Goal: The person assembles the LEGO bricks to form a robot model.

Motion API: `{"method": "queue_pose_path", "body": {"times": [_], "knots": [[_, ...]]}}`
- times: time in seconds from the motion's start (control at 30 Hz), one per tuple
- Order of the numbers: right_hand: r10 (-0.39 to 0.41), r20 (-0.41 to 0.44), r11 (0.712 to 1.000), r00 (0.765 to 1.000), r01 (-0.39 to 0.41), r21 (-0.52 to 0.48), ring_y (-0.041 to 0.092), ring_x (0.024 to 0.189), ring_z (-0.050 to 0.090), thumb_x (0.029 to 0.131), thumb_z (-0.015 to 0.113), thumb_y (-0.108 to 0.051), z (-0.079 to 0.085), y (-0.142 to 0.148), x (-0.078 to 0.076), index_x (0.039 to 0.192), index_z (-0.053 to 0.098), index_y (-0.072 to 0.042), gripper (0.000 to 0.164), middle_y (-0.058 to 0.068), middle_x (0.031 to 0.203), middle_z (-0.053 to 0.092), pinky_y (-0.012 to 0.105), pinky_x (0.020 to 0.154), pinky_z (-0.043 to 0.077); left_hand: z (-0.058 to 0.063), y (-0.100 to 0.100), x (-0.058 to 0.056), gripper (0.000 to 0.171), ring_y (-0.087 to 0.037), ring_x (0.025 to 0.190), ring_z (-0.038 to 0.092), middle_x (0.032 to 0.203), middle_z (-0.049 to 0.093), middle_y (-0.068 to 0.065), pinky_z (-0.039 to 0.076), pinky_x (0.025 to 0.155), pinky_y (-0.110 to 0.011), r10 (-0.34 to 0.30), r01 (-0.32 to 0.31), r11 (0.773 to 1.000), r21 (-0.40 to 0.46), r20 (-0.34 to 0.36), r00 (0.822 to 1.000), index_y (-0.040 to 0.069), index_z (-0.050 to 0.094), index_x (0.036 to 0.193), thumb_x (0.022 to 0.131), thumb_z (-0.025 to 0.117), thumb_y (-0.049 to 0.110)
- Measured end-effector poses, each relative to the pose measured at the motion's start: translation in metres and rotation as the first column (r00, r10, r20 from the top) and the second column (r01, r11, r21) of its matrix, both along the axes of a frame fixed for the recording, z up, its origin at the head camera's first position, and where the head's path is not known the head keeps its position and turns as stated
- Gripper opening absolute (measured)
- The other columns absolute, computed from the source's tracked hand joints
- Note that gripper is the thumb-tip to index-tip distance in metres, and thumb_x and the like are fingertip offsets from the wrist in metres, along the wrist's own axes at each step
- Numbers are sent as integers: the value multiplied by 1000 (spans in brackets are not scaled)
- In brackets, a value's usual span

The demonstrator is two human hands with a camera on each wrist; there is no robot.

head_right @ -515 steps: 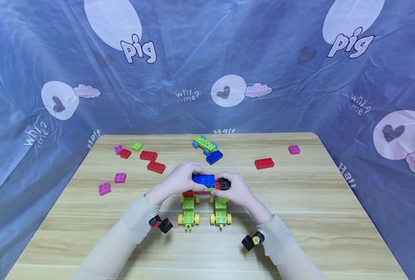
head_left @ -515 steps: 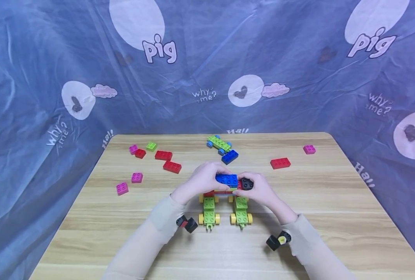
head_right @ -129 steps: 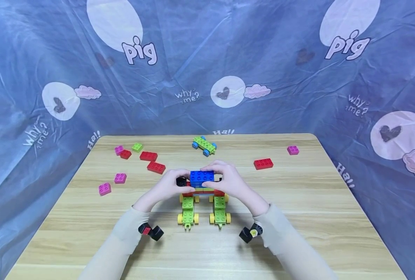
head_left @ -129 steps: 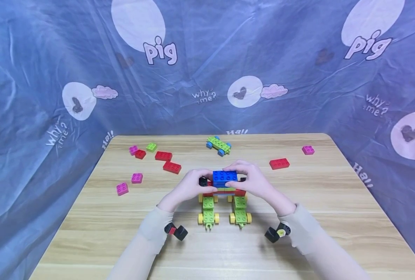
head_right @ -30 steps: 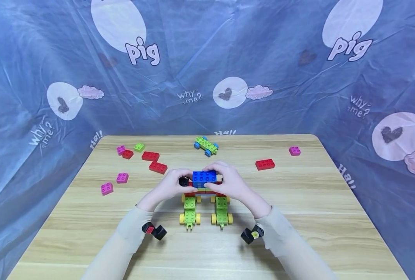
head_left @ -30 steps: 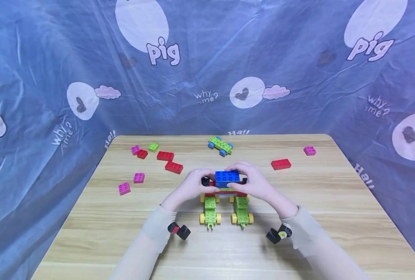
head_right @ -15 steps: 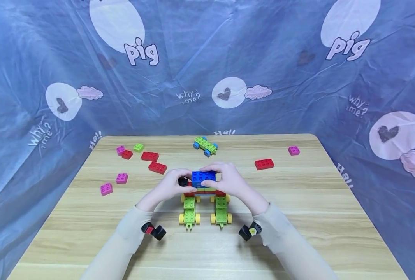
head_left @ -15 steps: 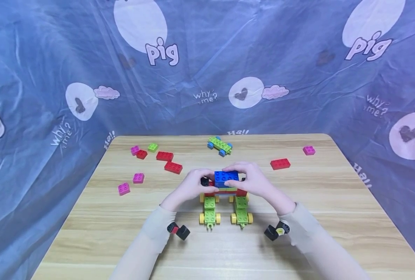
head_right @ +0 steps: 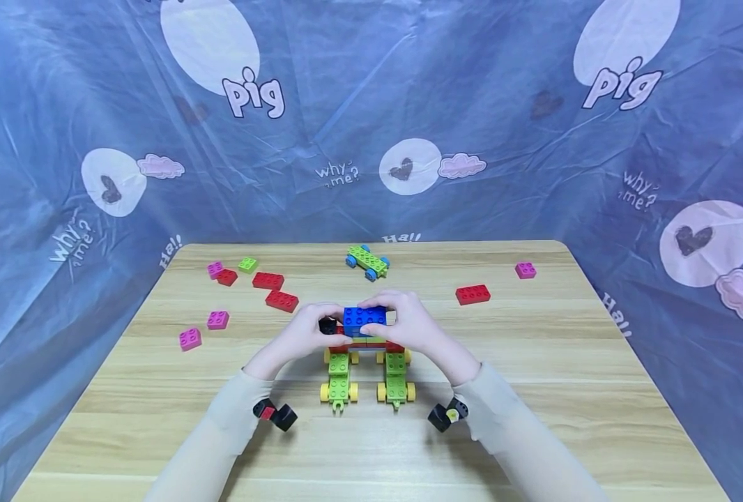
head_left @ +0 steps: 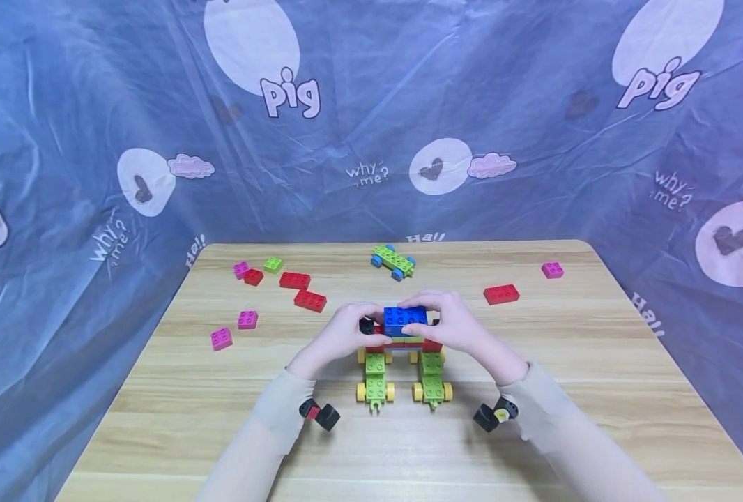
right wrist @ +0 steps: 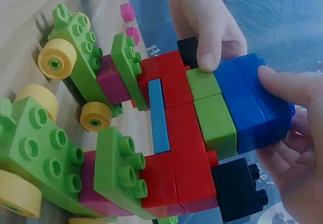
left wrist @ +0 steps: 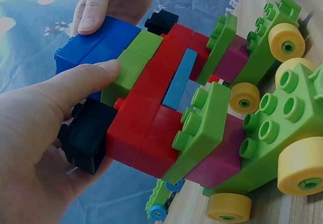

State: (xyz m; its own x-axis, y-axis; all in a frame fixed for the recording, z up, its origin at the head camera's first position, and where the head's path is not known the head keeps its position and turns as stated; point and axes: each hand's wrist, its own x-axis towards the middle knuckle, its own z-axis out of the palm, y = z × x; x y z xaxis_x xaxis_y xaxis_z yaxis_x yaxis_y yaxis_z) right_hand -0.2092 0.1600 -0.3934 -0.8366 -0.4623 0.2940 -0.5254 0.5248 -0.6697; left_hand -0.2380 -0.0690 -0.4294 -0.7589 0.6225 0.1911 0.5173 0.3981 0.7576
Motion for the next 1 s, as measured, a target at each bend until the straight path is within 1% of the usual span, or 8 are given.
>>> {"method": "queue_pose_path", "body": {"times": [0.1,0.2,0.5,0.77,0.87,1.0], "knots": [[-3,4,1000,1000,3,-7,27,97,67,81,78,-17,0,1,0,112,70,-4,35,12,108,70,44,84,54,1,0,0,35,-13,93,63,100,71,-1,52,87,-29,1,-1,1000,1,-6,1000,10,69,113,82,78,23],[4,-2,1000,1000,-4,-18,28,97,66,81,77,-16,-1,2,0,112,70,-4,34,13,108,69,45,84,55,0,1,-1,34,-13,93,63,99,71,-1,52,87,-30,-2,2,1000,3,-16,1000,9,69,112,81,78,22],[9,-3,998,1000,-9,-56,26,100,65,82,76,-15,-7,2,2,115,68,-8,35,10,112,68,46,87,54,-3,0,-1,33,-13,92,63,97,71,0,52,86,-29,-4,4,1000,6,-36,999,9,69,111,81,78,17],[2,-8,998,1000,-3,-69,27,104,64,82,76,-16,-12,3,2,119,66,-7,39,12,118,66,45,88,54,-2,0,0,34,-12,91,63,96,70,0,51,86,-29,8,-9,1000,-12,-44,999,9,68,111,81,79,22],[-3,13,996,1000,5,-86,30,105,64,82,76,-15,-15,5,3,122,64,-5,42,14,121,65,47,88,54,-3,0,1,35,-13,92,63,97,70,0,51,87,-31,11,-11,1000,-15,-57,998,9,68,112,81,78,22],[-29,87,992,996,39,-120,33,105,65,82,77,-15,-20,10,4,124,61,-2,47,17,121,65,49,88,53,-4,0,2,41,-15,96,63,101,70,-2,50,92,-36,11,-12,1000,-12,-67,998,9,66,118,81,78,22]]}}
